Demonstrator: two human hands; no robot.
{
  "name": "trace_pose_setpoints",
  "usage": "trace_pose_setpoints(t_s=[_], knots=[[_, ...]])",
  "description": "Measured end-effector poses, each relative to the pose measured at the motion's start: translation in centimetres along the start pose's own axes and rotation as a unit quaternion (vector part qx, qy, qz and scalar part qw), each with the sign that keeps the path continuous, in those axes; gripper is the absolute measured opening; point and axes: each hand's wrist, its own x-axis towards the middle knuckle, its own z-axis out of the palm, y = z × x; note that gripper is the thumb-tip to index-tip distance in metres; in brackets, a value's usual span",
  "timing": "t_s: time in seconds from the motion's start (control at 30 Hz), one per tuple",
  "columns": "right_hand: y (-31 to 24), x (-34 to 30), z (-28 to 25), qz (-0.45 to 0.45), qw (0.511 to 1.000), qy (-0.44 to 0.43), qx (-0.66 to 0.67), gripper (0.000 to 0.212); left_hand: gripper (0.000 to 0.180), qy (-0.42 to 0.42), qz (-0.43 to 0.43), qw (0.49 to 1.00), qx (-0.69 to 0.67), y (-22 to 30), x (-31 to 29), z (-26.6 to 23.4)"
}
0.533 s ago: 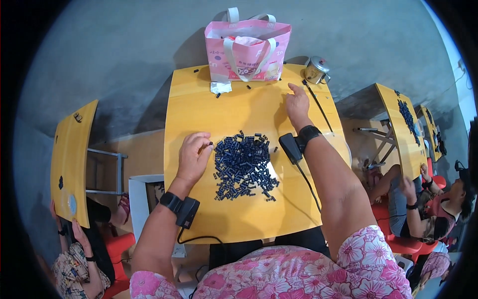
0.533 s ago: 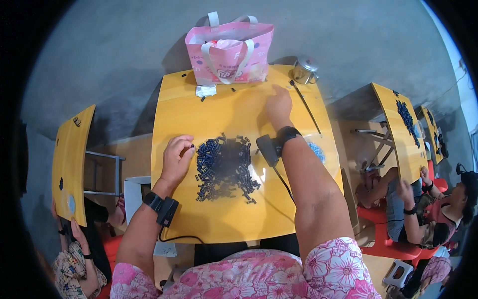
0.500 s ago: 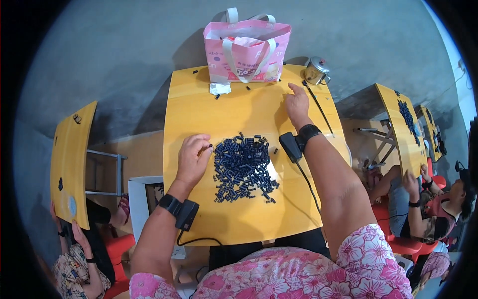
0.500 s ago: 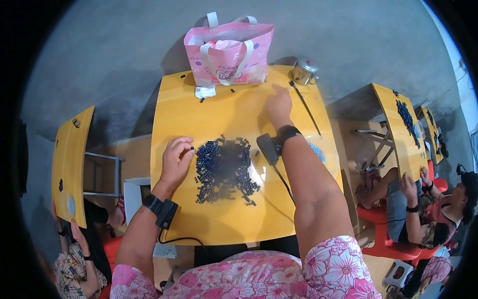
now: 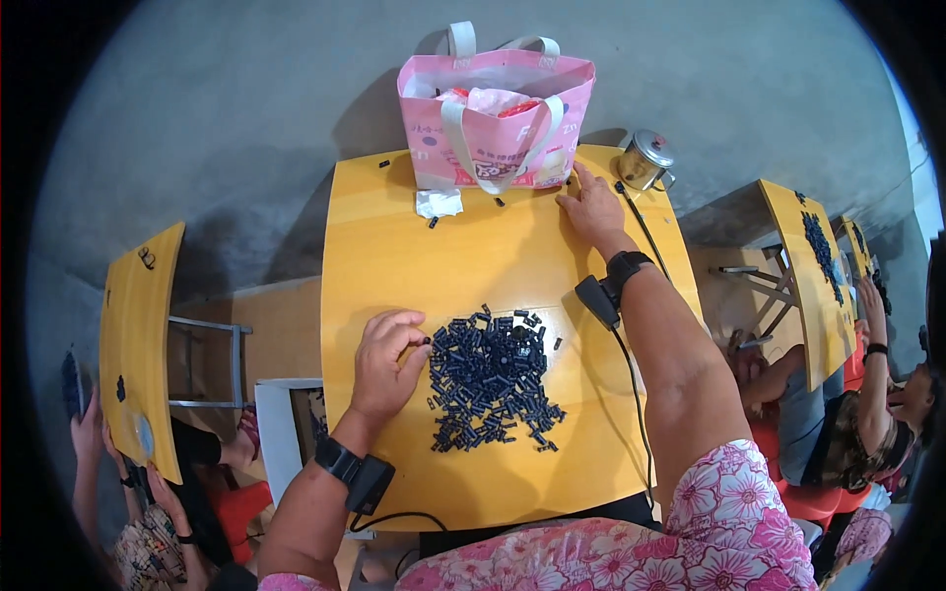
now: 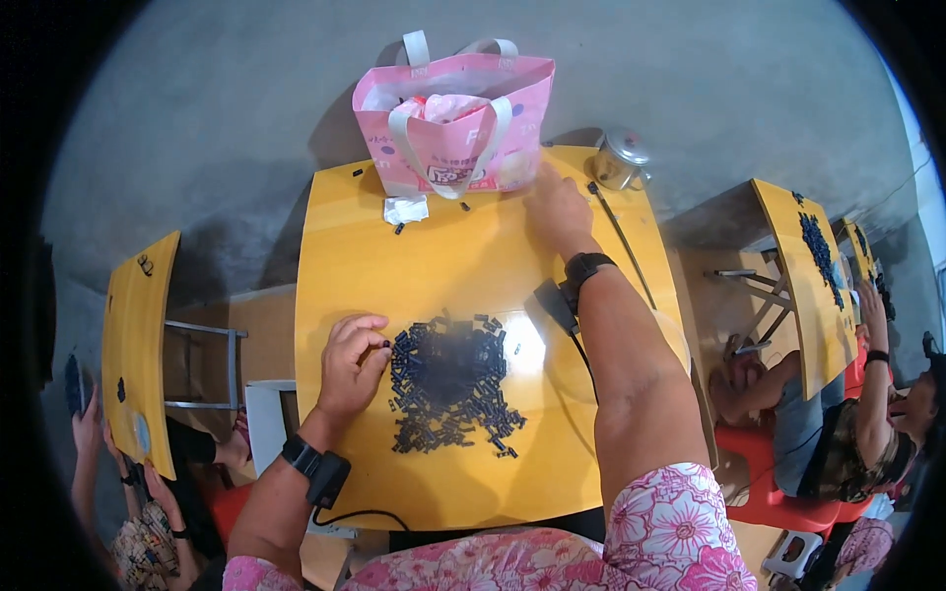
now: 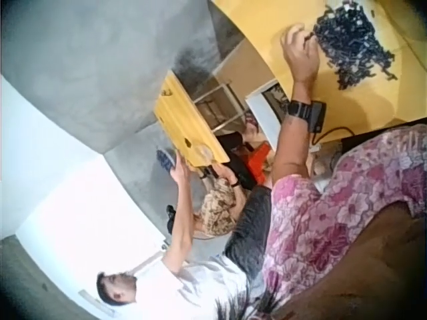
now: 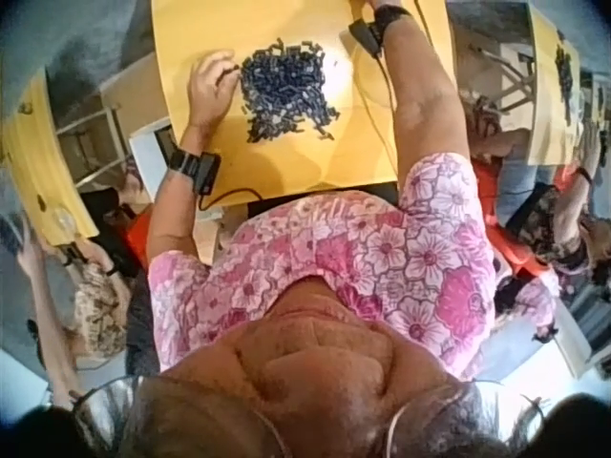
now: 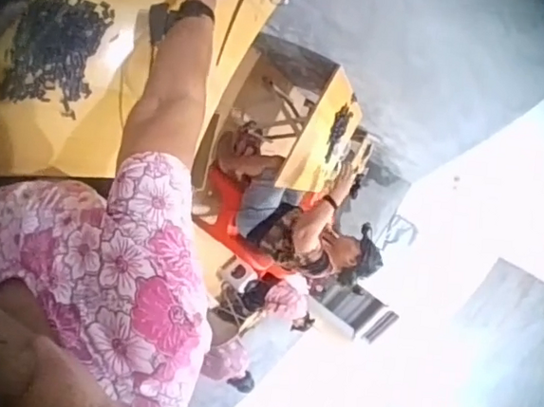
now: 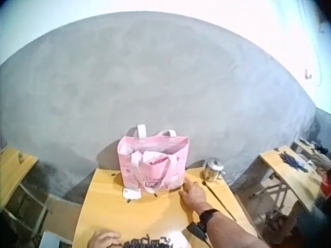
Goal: Assembling small black plastic components by hand at a table.
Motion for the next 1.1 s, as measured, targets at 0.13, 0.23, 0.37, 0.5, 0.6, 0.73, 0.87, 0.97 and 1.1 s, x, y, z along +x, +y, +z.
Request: trace_pose_setpoints(t_s=[0.13,0.23,0.37,0.5,0.6,0.73,0.87,0.97,1.1], knots=[[0.7,1.8,0.0,-0.017,1.0,-0.008,-0.005,0.071,0.013,-0.002,0.007,1.0,-0.007,0.1,0.0,-0.2],[0.5,2.3,-0.3,-0.015,0.998,-0.054,-0.01,0.069,0.013,-0.006,0.005,1.0,-0.009,0.1,0.0,-0.1],[1.2,3.1,-0.1,-0.007,0.998,-0.06,0.008,0.048,0.013,-0.006,0.005,1.0,-0.003,0.6,0.2,-0.3],[3.0,3.2,0.5,0.053,0.99,-0.057,0.114,0.035,0.013,-0.01,0.004,1.0,-0.007,0.3,0.3,-0.2],[4.3,3.1,1.5,0.054,0.973,-0.044,0.22,0.038,0.013,-0.008,0.011,1.0,-0.003,0.3,0.2,-0.1],[1.0,-0.1,-0.8,0.046,0.957,-0.044,0.284,0.04,0.013,-0.001,0.008,1.0,-0.004,0.0,-0.1,-0.2],[0.5,-1.1,-0.6,-0.045,0.993,-0.019,0.111,0.036,0.013,0.002,0.005,1.0,0.004,0.0,0.1,0.1],[1.8,-1.0,1.6,-0.03,0.99,-0.008,0.137,0.032,0.013,0.004,-0.004,1.0,0.007,0.2,-0.1,0.0],[4.3,0.2,3.6,0.025,0.963,0.005,0.27,0.037,0.012,0.005,-0.003,1.0,0.002,0.1,0.1,0.2]])
